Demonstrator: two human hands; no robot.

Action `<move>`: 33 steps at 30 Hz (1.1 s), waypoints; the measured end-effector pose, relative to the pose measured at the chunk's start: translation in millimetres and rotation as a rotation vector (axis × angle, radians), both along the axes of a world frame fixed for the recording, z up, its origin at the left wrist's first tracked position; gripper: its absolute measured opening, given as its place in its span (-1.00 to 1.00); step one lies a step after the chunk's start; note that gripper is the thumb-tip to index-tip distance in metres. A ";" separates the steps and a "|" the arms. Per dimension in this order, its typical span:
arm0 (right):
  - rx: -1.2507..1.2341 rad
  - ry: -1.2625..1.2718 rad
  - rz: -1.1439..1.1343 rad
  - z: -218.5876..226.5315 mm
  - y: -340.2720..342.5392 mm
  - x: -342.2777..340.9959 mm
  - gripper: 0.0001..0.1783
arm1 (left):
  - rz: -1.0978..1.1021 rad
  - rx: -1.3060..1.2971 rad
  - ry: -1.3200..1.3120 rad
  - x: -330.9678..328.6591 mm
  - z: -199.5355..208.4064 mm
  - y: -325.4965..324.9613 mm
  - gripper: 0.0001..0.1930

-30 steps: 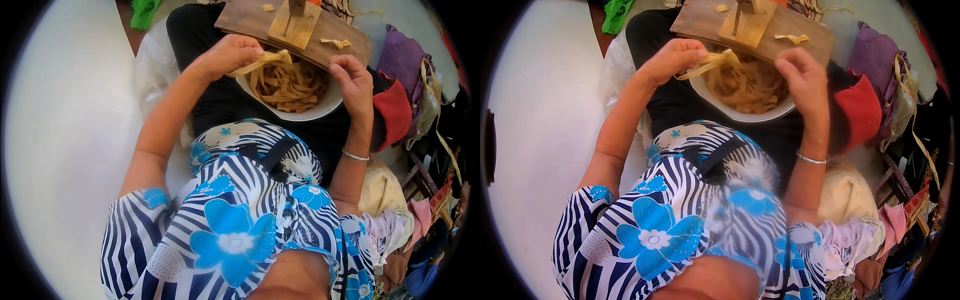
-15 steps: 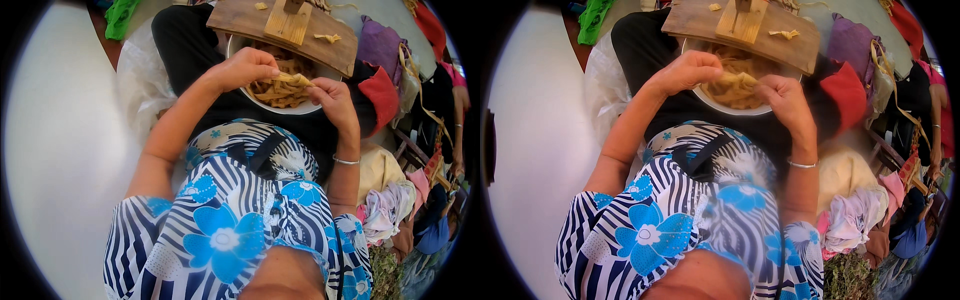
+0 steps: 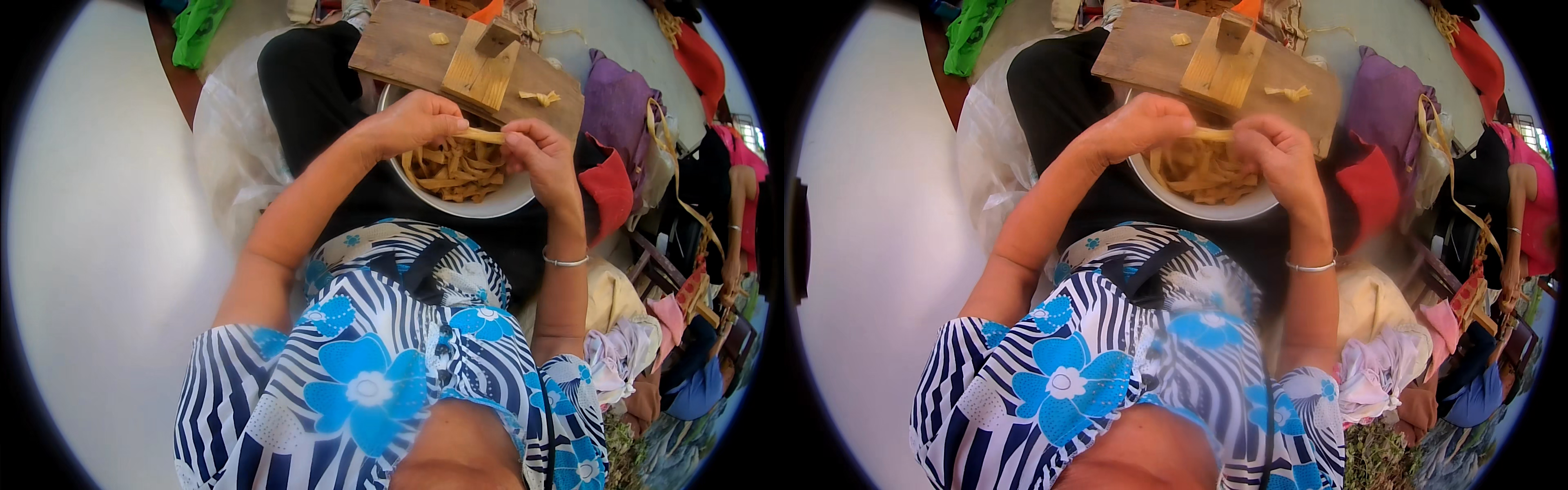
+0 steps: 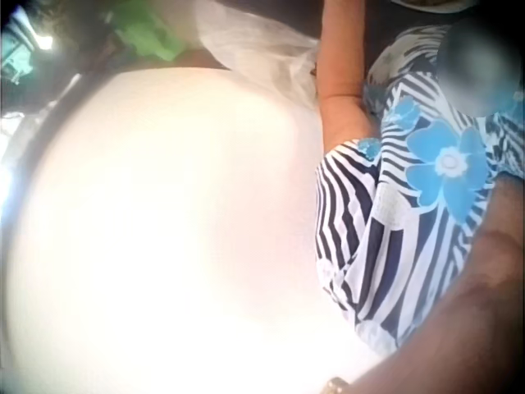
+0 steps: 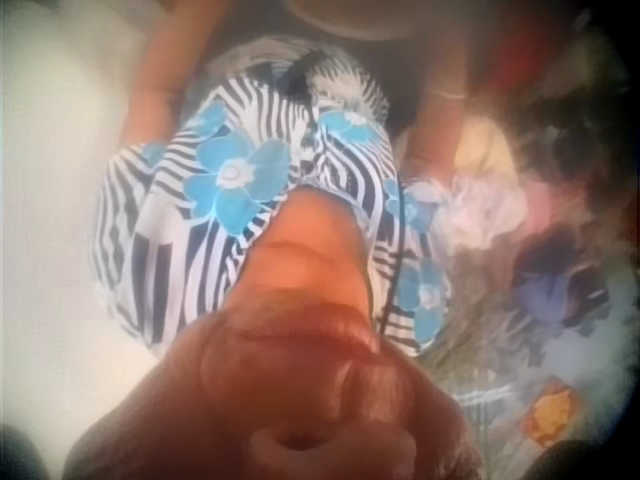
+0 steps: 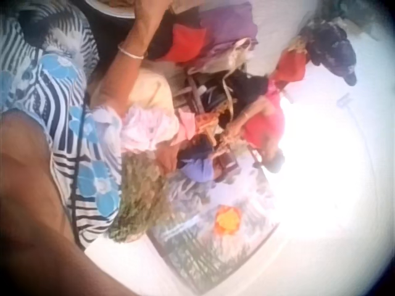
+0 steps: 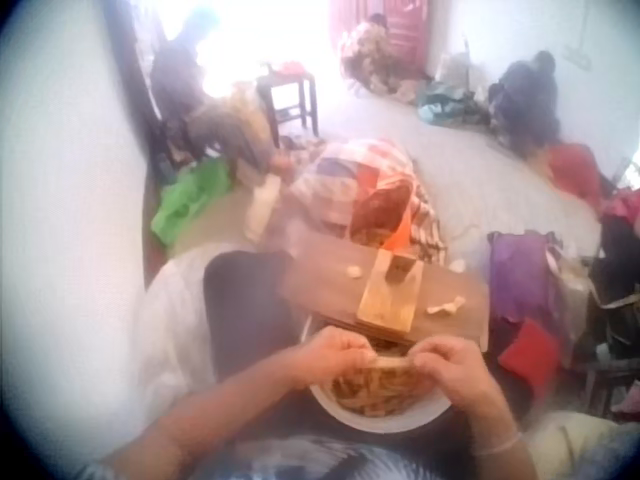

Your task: The person is folding and knotting strips of plant fiber by hand, occasionally pulling them through a wooden jig while sitting on the floor.

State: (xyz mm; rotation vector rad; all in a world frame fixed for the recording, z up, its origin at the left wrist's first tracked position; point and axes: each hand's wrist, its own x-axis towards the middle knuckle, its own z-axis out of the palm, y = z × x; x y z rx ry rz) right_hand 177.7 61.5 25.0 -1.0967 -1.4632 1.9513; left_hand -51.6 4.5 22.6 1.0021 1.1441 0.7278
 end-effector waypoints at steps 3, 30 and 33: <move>0.059 0.056 -0.117 5.6 4.7 -17.3 -0.86 | 0.021 0.065 -0.024 -9.7 7.2 12.7 -0.82; 1.133 -0.454 -0.244 -18.4 16.6 -43.2 -0.87 | 0.362 0.290 0.559 -15.4 -26.2 38.8 -0.84; 1.241 -0.399 -0.284 -1.8 1.5 -55.5 -0.87 | 0.375 0.103 0.198 20.7 -8.2 15.0 -0.81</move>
